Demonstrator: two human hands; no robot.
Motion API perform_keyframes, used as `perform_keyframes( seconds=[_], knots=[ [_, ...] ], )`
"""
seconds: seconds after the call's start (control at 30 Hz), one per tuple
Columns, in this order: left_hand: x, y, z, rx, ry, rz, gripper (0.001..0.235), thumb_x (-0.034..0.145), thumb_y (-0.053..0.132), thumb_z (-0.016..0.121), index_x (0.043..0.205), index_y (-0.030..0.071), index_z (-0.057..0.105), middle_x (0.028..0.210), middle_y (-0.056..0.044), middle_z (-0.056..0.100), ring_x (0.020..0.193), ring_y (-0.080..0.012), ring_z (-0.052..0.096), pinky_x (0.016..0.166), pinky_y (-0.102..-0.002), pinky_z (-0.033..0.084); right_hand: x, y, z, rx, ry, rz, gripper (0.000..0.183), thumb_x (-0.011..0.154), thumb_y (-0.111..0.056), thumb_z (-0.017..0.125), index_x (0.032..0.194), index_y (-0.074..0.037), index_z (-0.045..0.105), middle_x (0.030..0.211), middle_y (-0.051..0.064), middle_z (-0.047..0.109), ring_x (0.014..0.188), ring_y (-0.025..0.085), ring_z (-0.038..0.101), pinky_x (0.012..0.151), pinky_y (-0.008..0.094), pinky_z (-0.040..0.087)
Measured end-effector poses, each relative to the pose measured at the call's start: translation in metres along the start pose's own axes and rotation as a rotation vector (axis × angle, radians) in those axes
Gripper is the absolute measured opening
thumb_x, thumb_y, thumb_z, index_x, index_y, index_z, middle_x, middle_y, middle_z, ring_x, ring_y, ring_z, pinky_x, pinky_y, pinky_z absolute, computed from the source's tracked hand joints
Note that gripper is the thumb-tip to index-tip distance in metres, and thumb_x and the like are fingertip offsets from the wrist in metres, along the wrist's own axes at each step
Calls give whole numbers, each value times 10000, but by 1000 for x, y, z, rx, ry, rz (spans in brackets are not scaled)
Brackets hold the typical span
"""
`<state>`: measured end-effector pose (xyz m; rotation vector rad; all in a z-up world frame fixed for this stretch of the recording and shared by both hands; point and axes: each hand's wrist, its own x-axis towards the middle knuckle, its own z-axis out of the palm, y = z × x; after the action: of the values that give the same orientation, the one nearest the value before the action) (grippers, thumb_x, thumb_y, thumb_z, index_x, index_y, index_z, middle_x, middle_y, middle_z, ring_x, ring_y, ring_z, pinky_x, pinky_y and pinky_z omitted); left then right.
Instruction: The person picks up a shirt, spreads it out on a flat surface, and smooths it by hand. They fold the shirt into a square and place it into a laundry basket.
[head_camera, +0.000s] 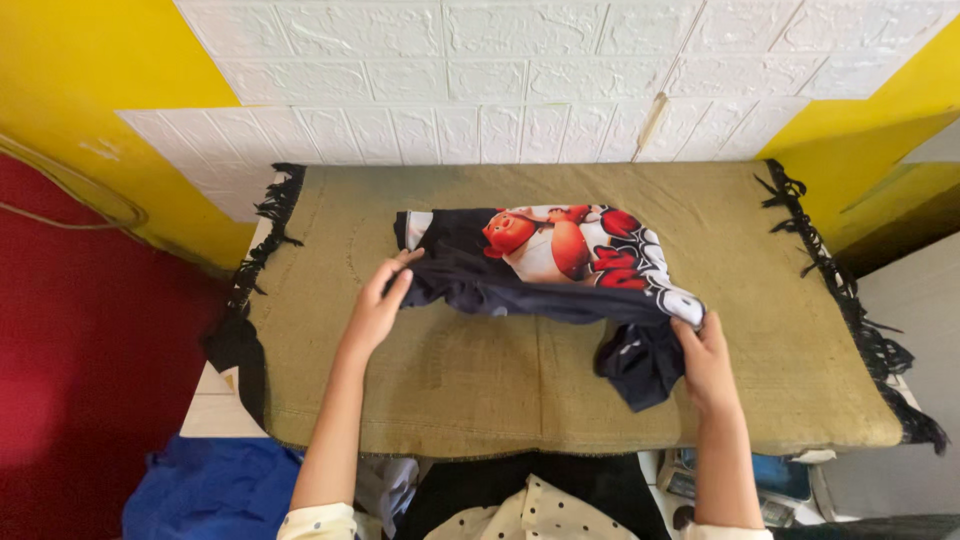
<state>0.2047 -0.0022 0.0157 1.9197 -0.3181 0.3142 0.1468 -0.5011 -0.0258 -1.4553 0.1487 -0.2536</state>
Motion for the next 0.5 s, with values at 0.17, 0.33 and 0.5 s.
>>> perform_keyframes(
  seconds=[0.17,0.33,0.5],
  knots=[
    [-4,12,-38,-191,131,-175,231,1048,283,595,981,63,568,863,75,528,860,-31,499,805,-190,403,2,-76,-11,-397,118,-77,288,1000,-175,718,1226,-14,641,952,76,714,846,151,647,725,317,510],
    [-15,45,-49,-176,-217,-269,254,1030,308,626,976,60,629,848,62,510,814,-62,466,739,-239,405,-15,-130,-16,-1043,61,-382,219,964,-257,768,1014,-44,769,977,122,722,848,256,673,770,351,517],
    [-21,74,-27,182,-795,-389,347,1017,402,591,1024,64,673,863,4,647,843,-101,570,788,-277,497,-8,-125,-35,-1129,-290,-142,280,823,-344,806,917,-80,808,920,119,756,821,261,693,750,349,523]
  ],
)
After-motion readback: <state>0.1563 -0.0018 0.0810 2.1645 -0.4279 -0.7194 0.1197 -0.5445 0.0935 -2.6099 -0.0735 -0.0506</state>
